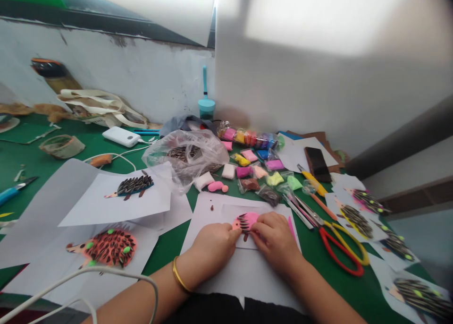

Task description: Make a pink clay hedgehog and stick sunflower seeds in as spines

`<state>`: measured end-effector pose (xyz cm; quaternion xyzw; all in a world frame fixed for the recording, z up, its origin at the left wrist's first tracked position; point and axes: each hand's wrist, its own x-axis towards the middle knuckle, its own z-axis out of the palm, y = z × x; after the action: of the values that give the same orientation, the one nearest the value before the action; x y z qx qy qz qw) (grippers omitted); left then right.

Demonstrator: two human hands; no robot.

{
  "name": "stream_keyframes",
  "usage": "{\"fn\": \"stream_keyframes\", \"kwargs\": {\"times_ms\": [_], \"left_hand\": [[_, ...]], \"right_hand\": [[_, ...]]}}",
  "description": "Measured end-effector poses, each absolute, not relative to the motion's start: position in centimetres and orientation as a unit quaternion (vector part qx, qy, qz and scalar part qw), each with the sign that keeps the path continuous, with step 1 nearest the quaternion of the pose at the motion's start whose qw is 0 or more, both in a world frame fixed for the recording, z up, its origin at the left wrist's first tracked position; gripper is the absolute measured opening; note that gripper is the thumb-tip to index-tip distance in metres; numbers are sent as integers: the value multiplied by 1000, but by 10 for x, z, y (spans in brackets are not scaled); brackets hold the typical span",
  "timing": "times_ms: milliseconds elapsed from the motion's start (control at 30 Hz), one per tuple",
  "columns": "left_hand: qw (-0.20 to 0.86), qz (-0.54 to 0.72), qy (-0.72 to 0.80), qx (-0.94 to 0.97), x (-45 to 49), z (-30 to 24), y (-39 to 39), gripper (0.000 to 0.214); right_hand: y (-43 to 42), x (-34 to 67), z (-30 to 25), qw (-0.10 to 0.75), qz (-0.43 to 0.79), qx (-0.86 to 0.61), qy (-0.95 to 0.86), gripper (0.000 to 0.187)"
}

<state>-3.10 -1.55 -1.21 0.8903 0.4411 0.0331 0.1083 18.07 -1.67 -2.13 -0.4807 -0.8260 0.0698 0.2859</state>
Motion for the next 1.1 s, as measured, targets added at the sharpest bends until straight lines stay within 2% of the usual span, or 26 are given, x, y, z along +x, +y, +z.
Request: {"fn": "stream_keyframes", "kwargs": {"times_ms": [833, 1100], "left_hand": [[115, 38, 437, 891, -31, -11, -15, 20], [103, 48, 444, 889, -32, -11, -15, 20]], "right_hand": [[-16, 182, -21, 272, 49, -481, -832, 10], [-16, 181, -21, 275, 86, -492, -822, 9]]}}
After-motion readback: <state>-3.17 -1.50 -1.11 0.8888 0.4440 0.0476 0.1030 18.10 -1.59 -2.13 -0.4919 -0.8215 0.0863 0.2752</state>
